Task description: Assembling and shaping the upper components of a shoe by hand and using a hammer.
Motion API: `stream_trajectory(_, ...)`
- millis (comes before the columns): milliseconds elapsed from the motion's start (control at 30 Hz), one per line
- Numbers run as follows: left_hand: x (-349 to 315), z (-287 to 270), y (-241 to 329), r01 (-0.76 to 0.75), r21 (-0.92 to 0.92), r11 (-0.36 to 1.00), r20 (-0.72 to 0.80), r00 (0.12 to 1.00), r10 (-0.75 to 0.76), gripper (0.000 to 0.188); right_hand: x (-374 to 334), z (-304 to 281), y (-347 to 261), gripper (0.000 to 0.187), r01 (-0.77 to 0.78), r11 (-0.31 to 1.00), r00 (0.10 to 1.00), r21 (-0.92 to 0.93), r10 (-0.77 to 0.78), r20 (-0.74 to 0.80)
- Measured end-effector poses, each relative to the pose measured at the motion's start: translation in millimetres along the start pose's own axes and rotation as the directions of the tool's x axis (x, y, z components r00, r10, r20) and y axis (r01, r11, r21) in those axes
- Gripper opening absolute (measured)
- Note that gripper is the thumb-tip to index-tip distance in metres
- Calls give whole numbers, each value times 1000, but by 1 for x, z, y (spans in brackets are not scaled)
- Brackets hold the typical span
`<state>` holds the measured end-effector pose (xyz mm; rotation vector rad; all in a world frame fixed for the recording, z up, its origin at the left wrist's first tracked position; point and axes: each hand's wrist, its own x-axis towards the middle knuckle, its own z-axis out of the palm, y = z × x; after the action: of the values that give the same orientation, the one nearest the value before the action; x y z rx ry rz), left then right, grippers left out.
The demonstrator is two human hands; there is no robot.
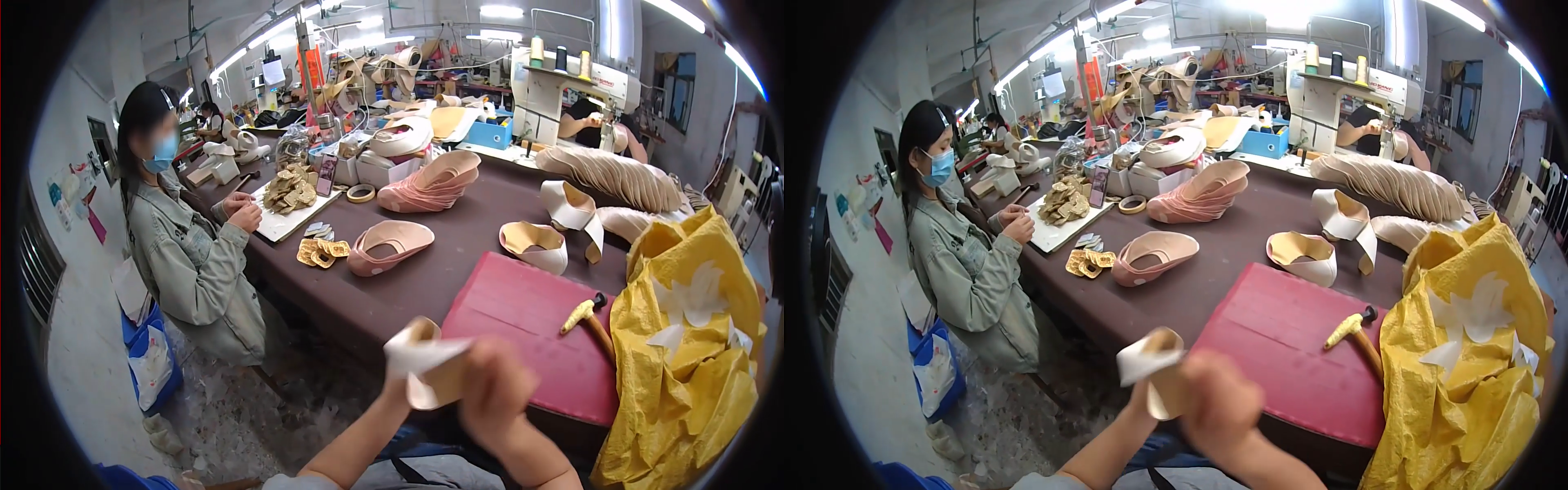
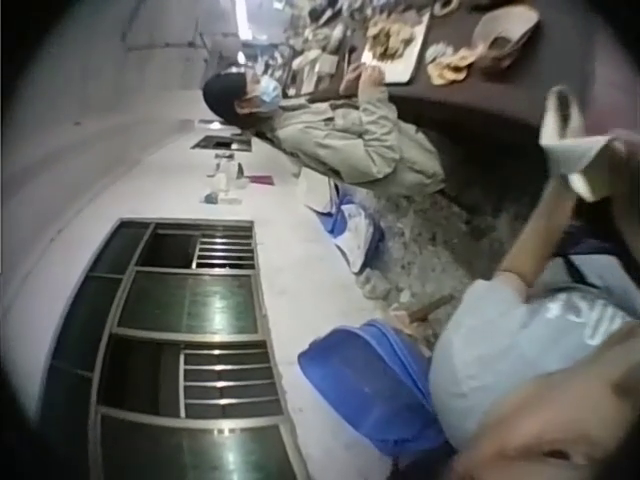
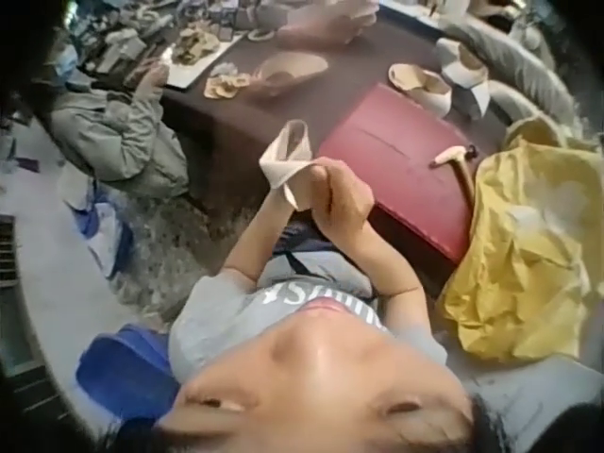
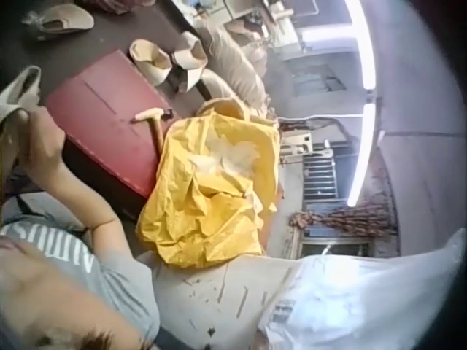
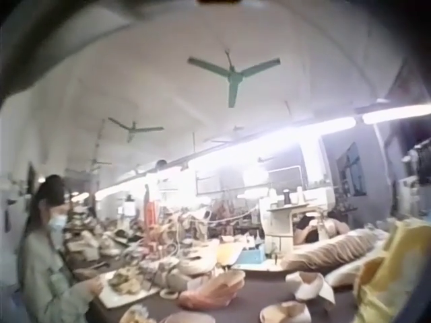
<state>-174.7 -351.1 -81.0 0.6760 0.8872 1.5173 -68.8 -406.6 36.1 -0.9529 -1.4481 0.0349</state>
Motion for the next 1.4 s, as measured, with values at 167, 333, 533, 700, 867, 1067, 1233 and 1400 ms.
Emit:
stream_trajectory(167,0,-7,71,-51,-26,998,580,813,56,34,51,15,100,23,-701,711,708,-52,703,65)
stream_trajectory(333,70,24,109,336,-544,769,545,838,18,33,13,38,150,18,-761,648,648,-32,761,12)
stream_trajectory(533,69,38,93,-257,127,958,675,730,107,21,41,32,57,20,-57,986,972,-157,20,-232)
stream_trajectory(700,46,70,90,-219,226,949,715,699,-8,20,36,8,48,23,205,785,966,-584,-260,-10)
stream_trajectory(867,65,84,98,-752,365,549,926,357,-126,24,61,-44,87,16,139,693,985,-707,-26,168)
stream_trajectory(1067,109,78,64,-689,175,704,908,390,156,23,66,-54,129,19,-729,496,625,471,764,163)
stream_trajectory(1233,108,113,72,529,-132,838,756,601,-260,26,67,-53,141,24,-839,276,485,469,769,417)
stream_trajectory(1400,93,129,63,286,196,938,859,411,-305,37,101,-83,153,32,-895,254,404,367,809,426)
